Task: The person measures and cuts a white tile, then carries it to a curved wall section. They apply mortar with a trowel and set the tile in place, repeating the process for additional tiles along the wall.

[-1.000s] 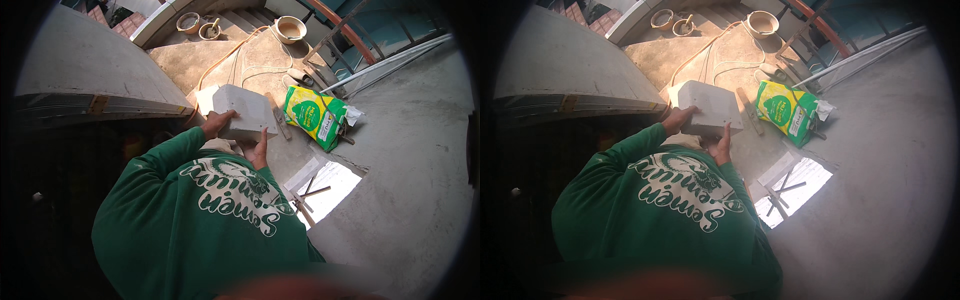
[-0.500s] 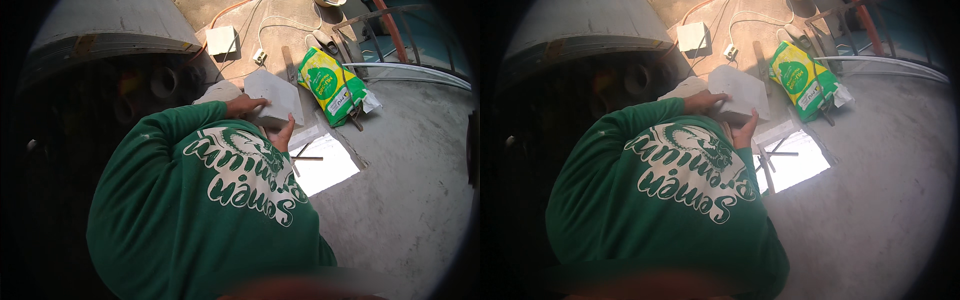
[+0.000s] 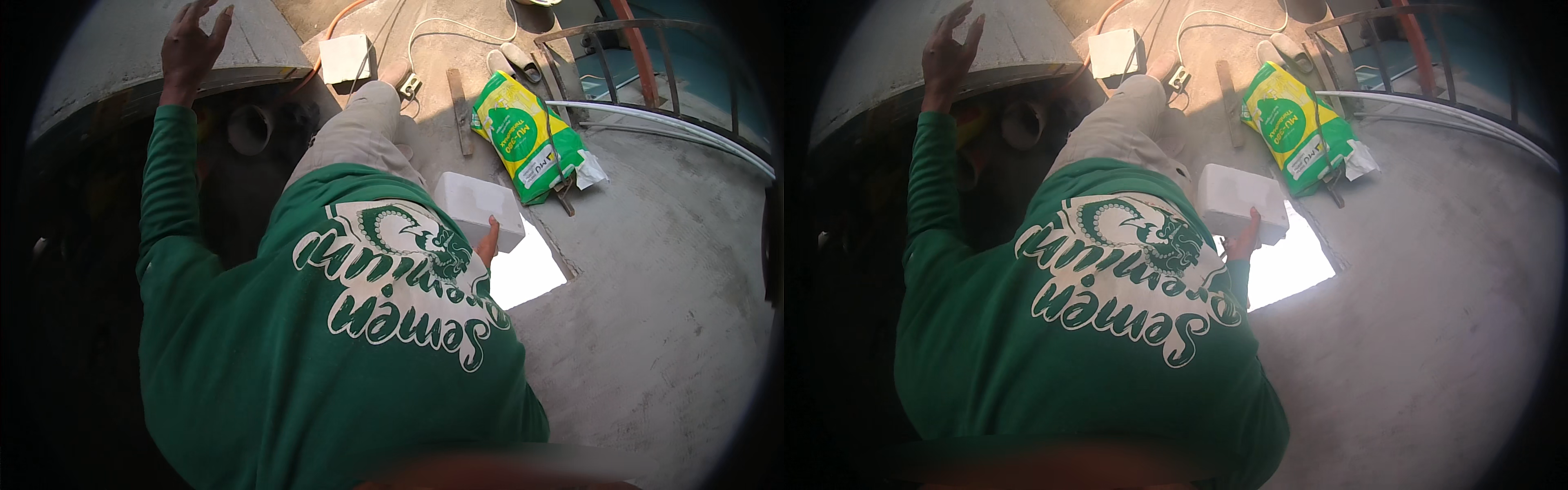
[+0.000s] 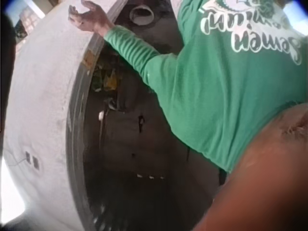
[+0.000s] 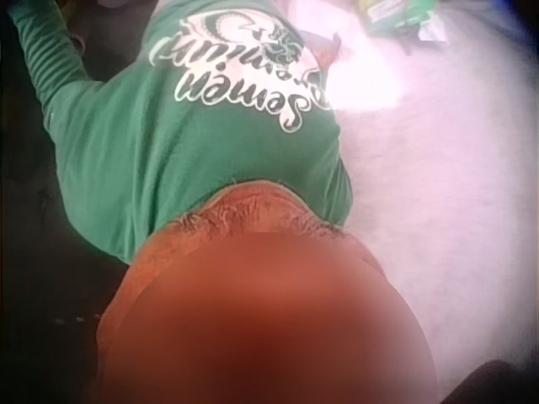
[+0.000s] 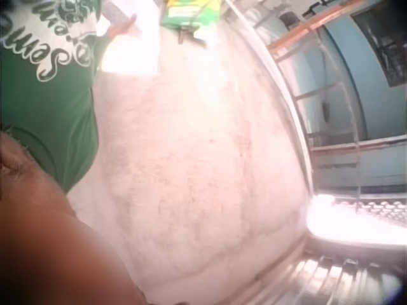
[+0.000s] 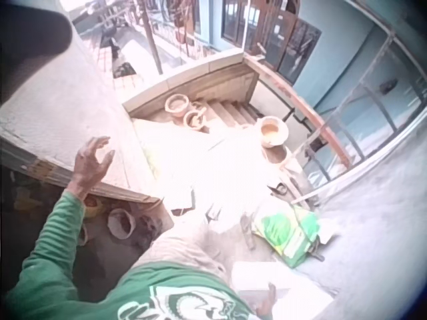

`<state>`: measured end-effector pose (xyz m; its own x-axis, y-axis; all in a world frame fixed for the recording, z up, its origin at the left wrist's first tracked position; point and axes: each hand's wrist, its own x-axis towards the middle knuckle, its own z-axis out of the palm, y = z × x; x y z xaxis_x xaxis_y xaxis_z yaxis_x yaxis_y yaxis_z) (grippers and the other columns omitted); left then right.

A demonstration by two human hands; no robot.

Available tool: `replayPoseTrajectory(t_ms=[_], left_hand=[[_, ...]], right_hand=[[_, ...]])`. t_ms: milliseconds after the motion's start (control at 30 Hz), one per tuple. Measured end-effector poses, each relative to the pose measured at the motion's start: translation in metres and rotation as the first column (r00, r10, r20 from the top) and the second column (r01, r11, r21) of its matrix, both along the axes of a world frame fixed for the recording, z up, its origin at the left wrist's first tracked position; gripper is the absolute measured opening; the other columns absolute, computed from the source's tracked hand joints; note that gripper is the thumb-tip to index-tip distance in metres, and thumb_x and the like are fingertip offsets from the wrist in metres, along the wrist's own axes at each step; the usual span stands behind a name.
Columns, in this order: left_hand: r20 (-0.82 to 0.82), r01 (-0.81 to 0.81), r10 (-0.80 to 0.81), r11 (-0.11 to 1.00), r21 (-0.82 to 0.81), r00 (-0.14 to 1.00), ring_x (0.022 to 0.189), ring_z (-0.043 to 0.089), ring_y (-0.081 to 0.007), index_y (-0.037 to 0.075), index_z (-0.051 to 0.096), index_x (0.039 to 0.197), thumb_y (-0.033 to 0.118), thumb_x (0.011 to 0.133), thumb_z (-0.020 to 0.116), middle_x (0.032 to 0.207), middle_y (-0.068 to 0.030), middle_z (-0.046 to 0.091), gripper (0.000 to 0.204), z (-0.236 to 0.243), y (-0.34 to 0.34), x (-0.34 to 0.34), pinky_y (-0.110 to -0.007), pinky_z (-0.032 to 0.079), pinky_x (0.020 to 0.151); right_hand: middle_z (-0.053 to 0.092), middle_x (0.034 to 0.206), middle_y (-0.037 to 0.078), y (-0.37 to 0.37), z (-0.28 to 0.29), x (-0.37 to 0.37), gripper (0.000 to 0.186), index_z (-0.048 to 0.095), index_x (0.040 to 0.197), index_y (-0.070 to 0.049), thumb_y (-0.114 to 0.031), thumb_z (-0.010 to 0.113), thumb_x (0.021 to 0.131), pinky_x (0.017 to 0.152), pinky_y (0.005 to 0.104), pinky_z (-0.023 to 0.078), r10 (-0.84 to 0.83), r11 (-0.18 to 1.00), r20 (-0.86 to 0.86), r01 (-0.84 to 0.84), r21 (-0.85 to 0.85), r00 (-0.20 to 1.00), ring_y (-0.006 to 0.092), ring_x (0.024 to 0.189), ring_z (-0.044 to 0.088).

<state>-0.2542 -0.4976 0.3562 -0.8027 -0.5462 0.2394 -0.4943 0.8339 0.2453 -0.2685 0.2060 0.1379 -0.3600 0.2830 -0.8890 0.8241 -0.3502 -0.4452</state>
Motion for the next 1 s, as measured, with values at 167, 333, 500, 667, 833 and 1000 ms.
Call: replayPoseTrajectory(t_ms=[167,333,500,667,833,1000], left_hand=[[0.472,0.021,0.057,0.987,-0.159,0.88,0.129,0.064,-0.0321,0.012,0.066,0.139,0.035,0.1,0.071,0.139,-0.0113,0.067,0.046,-0.059,-0.057,-0.008,-0.048,0.047,0.116],[0.664,-0.023,0.077,0.996,-0.089,0.744,0.141,0.054,-0.0308,0.014,0.066,0.14,0.032,0.095,0.076,0.146,-0.0103,0.06,0.049,-0.121,-0.091,-0.007,-0.052,0.034,0.126],[0.866,-0.129,0.175,0.983,-0.129,0.468,0.148,0.047,-0.0304,0.014,0.064,0.144,0.032,0.095,0.076,0.153,-0.0107,0.056,0.053,-0.122,-0.116,0.016,-0.052,0.029,0.129],[0.82,-0.294,0.187,0.956,-0.025,0.54,0.151,0.044,-0.0297,0.013,0.064,0.144,0.035,0.096,0.075,0.153,-0.0117,0.055,0.053,-0.119,-0.114,0.002,-0.053,0.026,0.131],[0.692,-0.359,0.248,0.933,0.017,0.678,0.144,0.05,-0.0313,0.016,0.067,0.137,0.032,0.094,0.076,0.148,-0.0104,0.058,0.047,-0.123,-0.121,0.009,-0.049,0.031,0.129],[0.489,-0.416,0.368,0.909,-0.012,0.791,0.132,0.06,-0.0321,0.015,0.067,0.135,0.03,0.094,0.077,0.14,-0.0111,0.063,0.044,-0.126,-0.112,0.016,-0.046,0.042,0.123]], right_hand=[[0.052,0.144,0.023,-0.059,0.031,-0.063,0.103,0.031,0.158,-0.006,-0.035,0.09,0.078,0.103,0.053,0.057,0.2,0.718,0.361,-0.387,0.579,0.911,0.0417,0.129,0.06],[0.056,0.141,0.025,-0.111,0.035,-0.119,0.114,0.036,0.154,0.002,-0.037,0.097,0.066,0.109,0.0512,0.052,0.4,0.212,0.669,-0.774,0.597,0.626,0.0433,0.131,0.059],[0.057,0.144,0.025,-0.158,0.06,-0.177,0.121,0.031,0.158,0.003,-0.04,0.097,0.066,0.112,0.0496,0.05,0.634,0.025,0.649,-0.85,0.526,0.42,0.0391,0.134,0.059],[0.051,0.153,0.029,-0.204,0.062,-0.257,0.133,0.024,0.16,0.009,-0.043,0.099,0.063,0.119,0.0477,0.045,0.71,-0.045,0.634,-0.878,0.476,0.307,0.0409,0.14,0.055],[0.053,0.15,0.03,-0.236,0.061,-0.333,0.127,0.018,0.158,0.01,-0.032,0.098,0.068,0.12,0.0466,0.045,0.924,-0.064,0.341,-0.805,0.589,0.176,0.0406,0.138,0.057],[0.06,0.142,0.029,-0.297,0.076,-0.408,0.12,0.022,0.153,0.012,-0.029,0.098,0.069,0.118,0.0431,0.046,0.834,-0.215,0.53,-0.795,0.567,0.153,0.04,0.133,0.061]])
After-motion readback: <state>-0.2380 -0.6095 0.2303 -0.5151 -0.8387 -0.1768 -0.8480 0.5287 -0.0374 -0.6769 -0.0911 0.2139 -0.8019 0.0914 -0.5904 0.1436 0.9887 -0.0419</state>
